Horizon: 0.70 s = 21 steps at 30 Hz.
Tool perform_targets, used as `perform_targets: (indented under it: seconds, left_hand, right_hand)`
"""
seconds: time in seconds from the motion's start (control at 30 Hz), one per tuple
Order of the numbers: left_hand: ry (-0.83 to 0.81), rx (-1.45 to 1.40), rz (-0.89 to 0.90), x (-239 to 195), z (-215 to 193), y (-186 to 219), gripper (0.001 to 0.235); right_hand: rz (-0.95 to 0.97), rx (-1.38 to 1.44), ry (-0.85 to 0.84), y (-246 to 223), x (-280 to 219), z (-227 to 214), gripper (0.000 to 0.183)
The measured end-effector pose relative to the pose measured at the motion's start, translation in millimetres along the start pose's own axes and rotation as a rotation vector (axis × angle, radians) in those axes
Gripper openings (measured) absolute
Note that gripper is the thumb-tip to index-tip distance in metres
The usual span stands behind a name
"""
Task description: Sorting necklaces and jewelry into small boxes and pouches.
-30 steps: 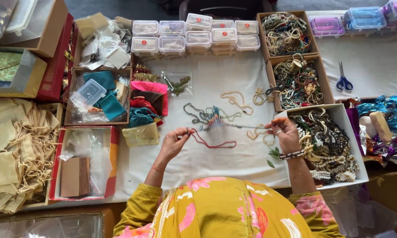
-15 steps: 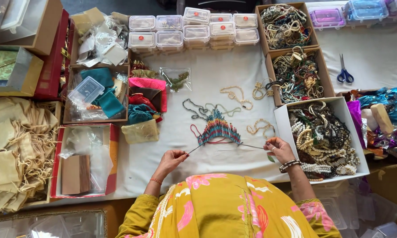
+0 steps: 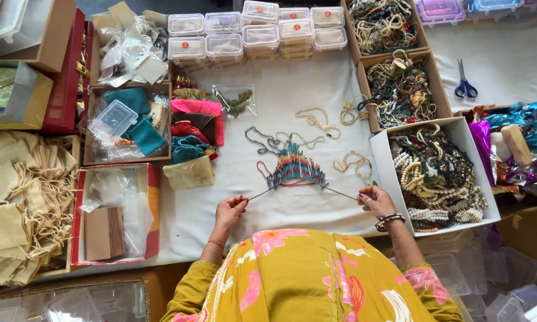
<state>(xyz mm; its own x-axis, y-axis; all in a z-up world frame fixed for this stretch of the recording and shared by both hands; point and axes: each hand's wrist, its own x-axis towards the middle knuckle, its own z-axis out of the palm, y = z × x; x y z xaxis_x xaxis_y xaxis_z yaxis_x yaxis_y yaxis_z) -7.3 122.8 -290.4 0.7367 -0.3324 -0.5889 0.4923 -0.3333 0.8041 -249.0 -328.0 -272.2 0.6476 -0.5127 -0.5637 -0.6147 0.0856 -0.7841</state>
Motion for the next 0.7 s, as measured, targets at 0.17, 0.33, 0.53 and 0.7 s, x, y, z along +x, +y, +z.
perform_targets:
  seconds: [0.17,0.33,0.53,0.7]
  left_hand:
    - [-0.027,-0.025,0.027,7,2,-1,0.019]
    - [-0.036,-0.113,0.097,14,-1,18,0.022]
    - [-0.006,-0.144,0.158,15,0,38,0.021]
    - [0.166,0.148,0.091,6,2,24,0.024]
  right_hand:
    - [-0.013,-0.014,0.015,-11,-5,10,0.018]
    - [-0.065,0.063,0.039,-43,-7,4,0.019]
    - [-0.177,0.21,-0.001,-50,11,-18,0.017]
    - [-0.152,0.038,-0.002,-29,18,-18,0.021]
